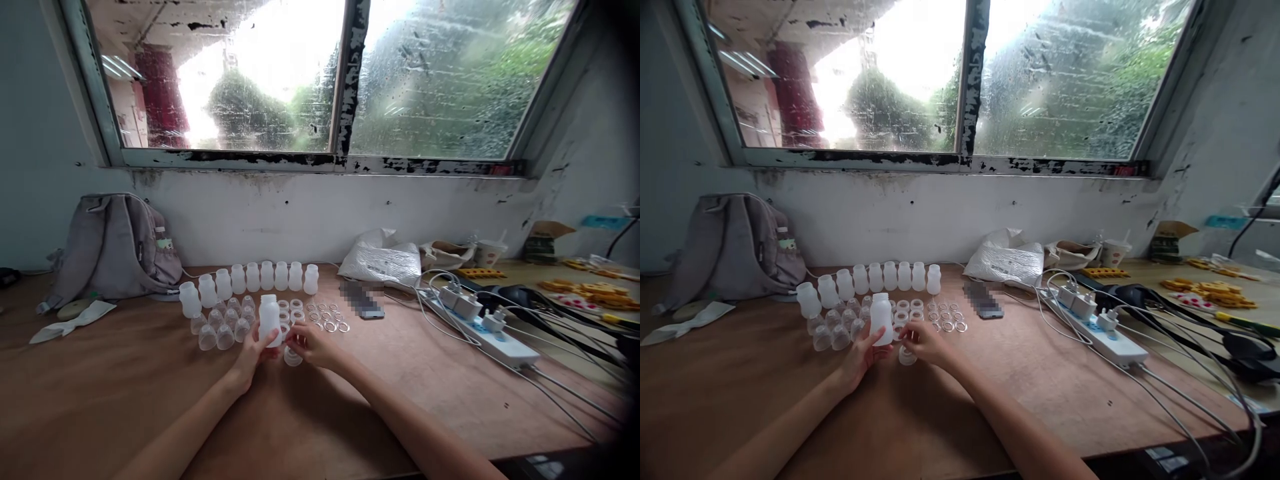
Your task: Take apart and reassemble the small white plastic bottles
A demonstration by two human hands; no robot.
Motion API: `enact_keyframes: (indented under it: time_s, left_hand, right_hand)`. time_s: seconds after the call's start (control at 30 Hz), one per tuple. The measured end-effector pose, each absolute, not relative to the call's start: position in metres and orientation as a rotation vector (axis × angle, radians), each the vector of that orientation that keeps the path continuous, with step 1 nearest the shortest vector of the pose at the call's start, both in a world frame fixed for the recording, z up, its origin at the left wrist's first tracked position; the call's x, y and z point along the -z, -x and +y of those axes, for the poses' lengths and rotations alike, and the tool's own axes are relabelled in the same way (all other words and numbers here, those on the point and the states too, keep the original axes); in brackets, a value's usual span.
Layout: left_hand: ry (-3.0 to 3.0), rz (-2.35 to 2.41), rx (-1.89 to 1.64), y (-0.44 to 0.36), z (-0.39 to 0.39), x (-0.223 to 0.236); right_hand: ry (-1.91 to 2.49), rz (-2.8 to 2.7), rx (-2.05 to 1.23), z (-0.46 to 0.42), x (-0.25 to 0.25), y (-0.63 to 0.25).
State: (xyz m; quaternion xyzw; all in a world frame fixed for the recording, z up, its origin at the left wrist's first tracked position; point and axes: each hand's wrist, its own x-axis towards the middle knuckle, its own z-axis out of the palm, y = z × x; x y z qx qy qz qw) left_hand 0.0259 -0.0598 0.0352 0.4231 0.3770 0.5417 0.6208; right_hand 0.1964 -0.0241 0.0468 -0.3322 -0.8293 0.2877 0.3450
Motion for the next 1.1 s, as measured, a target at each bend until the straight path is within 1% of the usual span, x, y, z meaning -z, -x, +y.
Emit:
enact_keyframes:
  time_s: [0.1,0.17,0.27,0.4,0.53,0.6,0.67,0.8,0.93,1.0,1.1]
  left_hand:
    - [-1.200,1.075,-1.310,-0.029,-0.058,-0.030]
    - [-1.358,1.123,-1.321,-0.031,-0.058,-0.027]
    - [-1.485,1.100,-1.310,-0.032,-0.062,-0.027]
    - [-1.689,1.188,-1.299,-0.031,-0.069,-0.032]
    - [-1.836,1.237,-1.276,-0.031,-0.071,-0.033]
    - [-1.845,1.267,-1.304,-0.031,-0.070,-0.031]
    - [-1.868,1.300,-1.315,-0.031,-0.068,-0.028]
    - [-2.082,1.278,-1.229,-0.030,-0.065,-0.020]
    - [-2.250,1.300,-1.050,-0.031,-0.066,-0.014]
    - [-2.292,1.320,-0.997,-0.031,-0.067,-0.013]
    - [-2.302,1.321,-0.995,-0.030,-0.066,-0.014]
  right_hand:
    - [0.838,-2.268,-0.498,-0.033,-0.047,-0.194]
    - [0.860,-2.207,-0.461,-0.037,-0.051,-0.195]
    - [0.832,-2.096,-0.617,-0.038,-0.059,-0.197]
    - [0.824,-1.992,-0.852,-0.036,-0.060,-0.196]
    - [0.831,-1.892,-0.998,-0.033,-0.053,-0.192]
    - [0.830,-1.796,-1.017,-0.029,-0.052,-0.193]
    - [0.867,-1.664,-0.908,-0.020,-0.054,-0.200]
    - [1.019,-1.359,-0.513,0.015,-0.058,-0.231]
    - [1.235,-1.306,-0.342,0.063,-0.058,-0.266]
    - [1.326,-1.348,-0.321,0.086,-0.055,-0.277]
    - [1.407,-1.444,-0.419,0.111,-0.049,-0.284]
